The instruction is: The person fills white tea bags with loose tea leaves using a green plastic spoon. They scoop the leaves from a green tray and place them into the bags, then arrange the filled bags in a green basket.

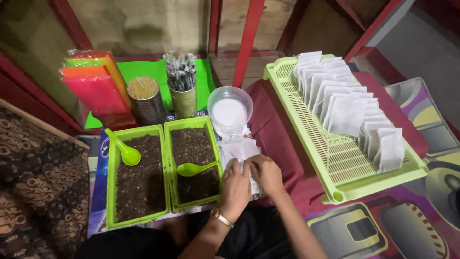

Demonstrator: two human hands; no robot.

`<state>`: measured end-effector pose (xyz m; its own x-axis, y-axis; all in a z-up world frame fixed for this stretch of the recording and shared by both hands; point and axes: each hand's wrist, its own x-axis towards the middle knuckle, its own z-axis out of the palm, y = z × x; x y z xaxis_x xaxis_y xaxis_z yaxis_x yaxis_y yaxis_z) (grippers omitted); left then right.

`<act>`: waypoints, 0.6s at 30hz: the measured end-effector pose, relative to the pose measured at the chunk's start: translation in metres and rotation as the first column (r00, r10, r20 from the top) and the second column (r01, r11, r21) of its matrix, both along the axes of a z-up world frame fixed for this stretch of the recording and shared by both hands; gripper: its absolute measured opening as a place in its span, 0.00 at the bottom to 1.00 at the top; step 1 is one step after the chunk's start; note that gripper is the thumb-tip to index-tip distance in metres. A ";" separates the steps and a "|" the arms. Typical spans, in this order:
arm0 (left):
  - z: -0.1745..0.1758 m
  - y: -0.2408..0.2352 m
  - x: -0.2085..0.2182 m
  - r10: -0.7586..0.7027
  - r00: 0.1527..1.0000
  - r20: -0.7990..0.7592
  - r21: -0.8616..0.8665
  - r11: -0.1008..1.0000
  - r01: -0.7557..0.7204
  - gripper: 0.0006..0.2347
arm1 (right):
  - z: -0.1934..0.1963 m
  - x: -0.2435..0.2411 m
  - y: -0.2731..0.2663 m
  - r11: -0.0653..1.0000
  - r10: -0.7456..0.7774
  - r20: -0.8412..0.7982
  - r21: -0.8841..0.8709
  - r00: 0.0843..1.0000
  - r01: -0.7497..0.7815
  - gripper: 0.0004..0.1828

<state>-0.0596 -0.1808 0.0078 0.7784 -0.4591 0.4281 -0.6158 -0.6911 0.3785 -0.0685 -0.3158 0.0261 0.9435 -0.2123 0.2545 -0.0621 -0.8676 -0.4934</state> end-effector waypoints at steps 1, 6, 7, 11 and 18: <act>0.003 0.001 -0.001 0.003 1.000 -0.001 -0.001 1.000 -0.003 0.21 | -0.001 0.000 0.000 1.000 0.003 -0.001 -0.001 1.000 -0.003 0.08; 0.021 0.012 0.001 -0.075 0.988 -0.136 -0.129 0.990 0.058 0.27 | -0.005 0.003 0.000 0.993 -0.054 0.134 0.109 0.989 0.040 0.09; 0.022 0.014 0.003 -0.071 0.988 -0.134 -0.131 0.990 0.054 0.27 | 0.001 0.003 0.003 0.994 -0.050 0.136 0.107 0.989 0.035 0.09; 0.046 0.029 0.011 -0.203 0.929 -0.310 -0.468 0.883 0.037 0.23 | 0.028 0.003 0.021 0.969 -0.123 0.307 0.242 0.944 0.047 0.05; 0.018 0.069 0.046 -0.365 0.763 -0.534 -0.822 0.435 -0.367 0.15 | 0.046 0.015 0.081 0.972 0.017 0.453 0.203 0.891 -0.122 0.03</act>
